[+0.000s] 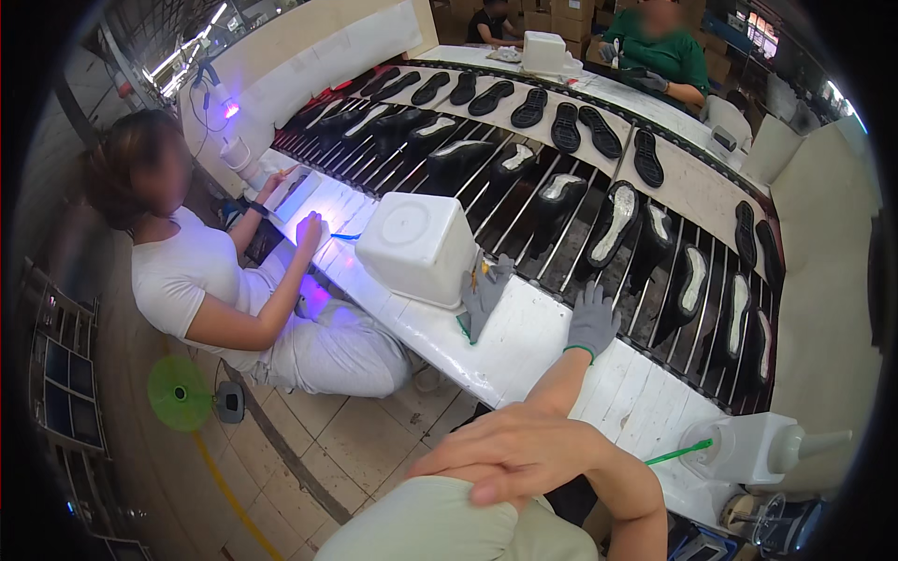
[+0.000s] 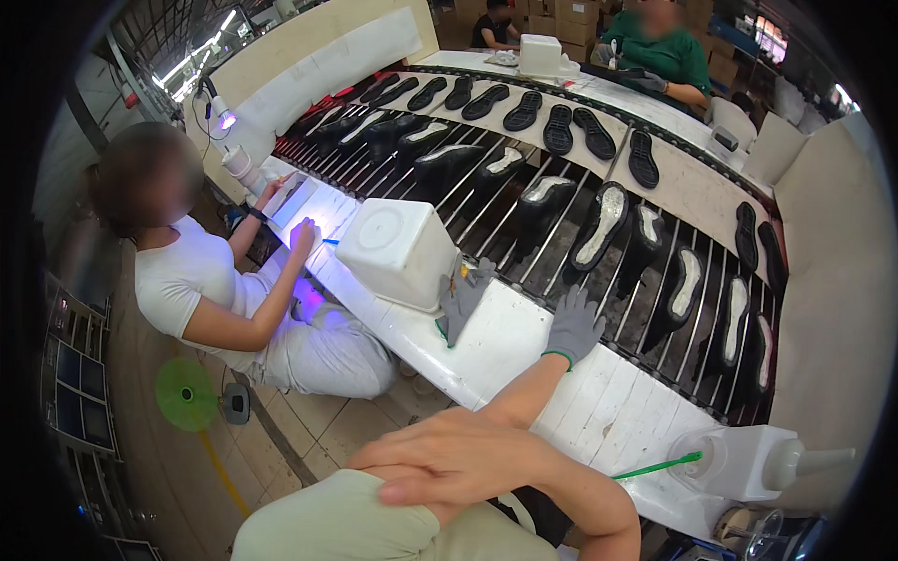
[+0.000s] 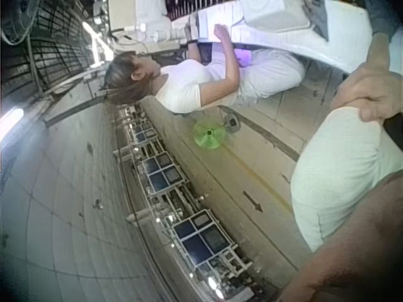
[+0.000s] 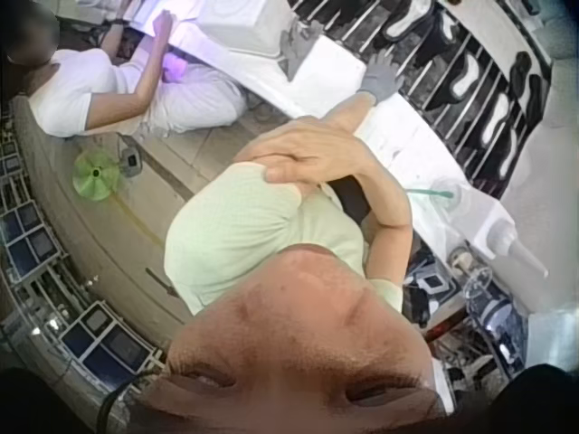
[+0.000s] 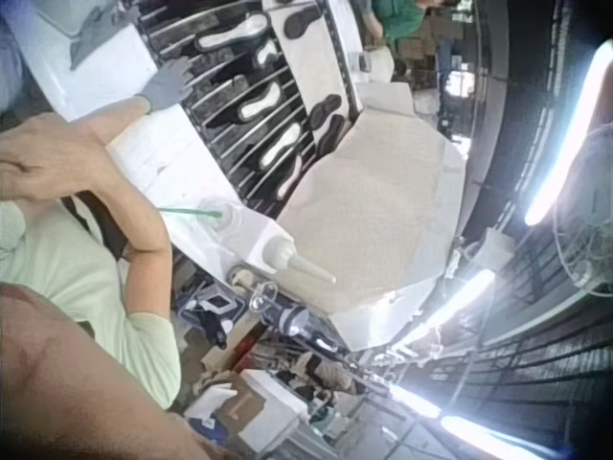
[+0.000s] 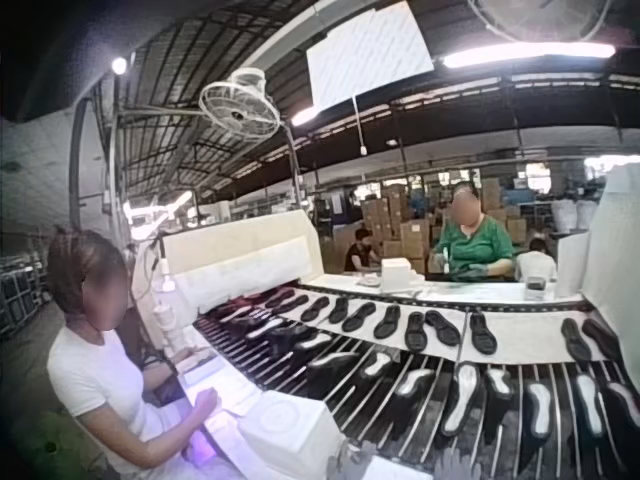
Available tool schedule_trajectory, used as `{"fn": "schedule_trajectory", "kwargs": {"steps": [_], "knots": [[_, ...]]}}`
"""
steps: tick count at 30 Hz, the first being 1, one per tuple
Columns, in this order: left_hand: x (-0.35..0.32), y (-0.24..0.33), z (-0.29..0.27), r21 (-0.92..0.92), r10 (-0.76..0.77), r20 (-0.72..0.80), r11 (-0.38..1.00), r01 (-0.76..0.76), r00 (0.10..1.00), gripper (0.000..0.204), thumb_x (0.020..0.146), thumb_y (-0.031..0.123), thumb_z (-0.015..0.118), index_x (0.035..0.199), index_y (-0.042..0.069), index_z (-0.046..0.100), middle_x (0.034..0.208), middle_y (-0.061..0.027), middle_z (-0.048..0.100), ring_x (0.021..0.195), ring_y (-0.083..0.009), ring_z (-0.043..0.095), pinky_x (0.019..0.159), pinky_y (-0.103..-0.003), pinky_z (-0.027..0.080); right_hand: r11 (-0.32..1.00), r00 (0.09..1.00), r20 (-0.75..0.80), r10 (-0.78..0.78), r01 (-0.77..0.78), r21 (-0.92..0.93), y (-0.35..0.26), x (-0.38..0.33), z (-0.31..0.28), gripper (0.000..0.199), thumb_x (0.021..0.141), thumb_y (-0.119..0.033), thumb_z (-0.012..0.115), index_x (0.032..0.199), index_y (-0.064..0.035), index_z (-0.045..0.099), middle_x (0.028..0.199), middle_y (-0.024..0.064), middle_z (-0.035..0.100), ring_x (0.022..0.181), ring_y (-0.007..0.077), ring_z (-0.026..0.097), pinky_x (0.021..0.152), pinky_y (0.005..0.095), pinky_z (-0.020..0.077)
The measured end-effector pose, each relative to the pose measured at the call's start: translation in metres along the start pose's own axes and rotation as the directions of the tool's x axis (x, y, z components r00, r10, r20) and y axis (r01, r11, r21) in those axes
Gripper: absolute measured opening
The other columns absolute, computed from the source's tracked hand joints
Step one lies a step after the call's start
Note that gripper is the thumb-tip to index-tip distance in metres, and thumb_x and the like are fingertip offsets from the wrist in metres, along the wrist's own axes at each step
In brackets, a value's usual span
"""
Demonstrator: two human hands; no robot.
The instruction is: Applying glue or adhesive to the sole and edges of a shoe using a brush.
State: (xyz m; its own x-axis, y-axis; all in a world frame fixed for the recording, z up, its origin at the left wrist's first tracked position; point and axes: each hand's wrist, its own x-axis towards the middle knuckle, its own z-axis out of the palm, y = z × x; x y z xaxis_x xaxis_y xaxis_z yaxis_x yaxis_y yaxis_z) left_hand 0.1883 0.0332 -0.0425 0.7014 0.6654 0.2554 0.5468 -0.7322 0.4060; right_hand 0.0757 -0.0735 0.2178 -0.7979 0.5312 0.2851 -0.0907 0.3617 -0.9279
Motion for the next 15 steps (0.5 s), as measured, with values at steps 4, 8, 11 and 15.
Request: {"fn": "schedule_trajectory", "kwargs": {"steps": [4, 8, 11, 15], "knots": [[0.004, 0.022, 0.001, -0.020, 0.034, 0.011, 0.999, -0.034, 0.999, 0.043, 0.090, 0.037, 0.050, 0.112, 0.001, 0.058, 0.136, -0.0231, 0.046, 0.135, -0.0379, 0.032, 0.110, -0.050, 0.026, 0.885, 0.882, -0.417, 0.219, -0.360, -0.296, 0.016, -0.049, 0.008, 0.041, 0.095, -0.041, 0.045, 0.107, -0.0062, 0.064, 0.101, 0.0110, 0.066, 0.102, 0.0289, 0.059, 0.089, 0.0400, 0.0444], [-0.004, 0.000, 0.003, -0.025, -0.010, -0.036, 1.000, 0.009, 0.999, 0.039, 0.090, 0.034, 0.049, 0.108, 0.001, 0.058, 0.134, -0.0226, 0.048, 0.134, -0.0373, 0.033, 0.110, -0.050, 0.027, 0.783, 0.768, -0.578, 0.275, -0.528, -0.329, 0.085, -0.091, 0.001, 0.039, 0.095, -0.036, 0.043, 0.094, -0.0071, 0.067, 0.097, 0.0066, 0.067, 0.103, 0.0253, 0.058, 0.101, 0.0439, 0.0338], [-0.004, 0.000, 0.002, -0.032, -0.009, 0.022, 0.999, 0.010, 1.000, 0.045, 0.090, 0.032, 0.049, 0.117, -0.003, 0.055, 0.139, -0.0249, 0.042, 0.136, -0.0372, 0.030, 0.111, -0.048, 0.025, 0.788, 0.653, -0.695, 0.302, -0.581, -0.203, 0.118, -0.108, -0.006, 0.038, 0.096, -0.035, 0.040, 0.093, -0.0095, 0.069, 0.100, 0.0052, 0.067, 0.109, 0.0234, 0.056, 0.108, 0.0513, 0.0220], [-0.005, 0.009, 0.018, 0.148, 0.165, -0.142, 0.979, -0.144, 0.976, 0.053, 0.093, 0.036, 0.044, 0.131, 0.001, 0.049, 0.147, -0.0213, 0.034, 0.140, -0.0361, 0.025, 0.114, -0.047, 0.018, 0.693, 0.489, -0.804, 0.339, -0.708, -0.138, 0.162, -0.135, -0.013, 0.040, 0.096, -0.033, 0.038, 0.093, -0.0121, 0.072, 0.112, 0.0063, 0.065, 0.122, 0.0244, 0.048, 0.111, 0.0573, 0.0086]]}}
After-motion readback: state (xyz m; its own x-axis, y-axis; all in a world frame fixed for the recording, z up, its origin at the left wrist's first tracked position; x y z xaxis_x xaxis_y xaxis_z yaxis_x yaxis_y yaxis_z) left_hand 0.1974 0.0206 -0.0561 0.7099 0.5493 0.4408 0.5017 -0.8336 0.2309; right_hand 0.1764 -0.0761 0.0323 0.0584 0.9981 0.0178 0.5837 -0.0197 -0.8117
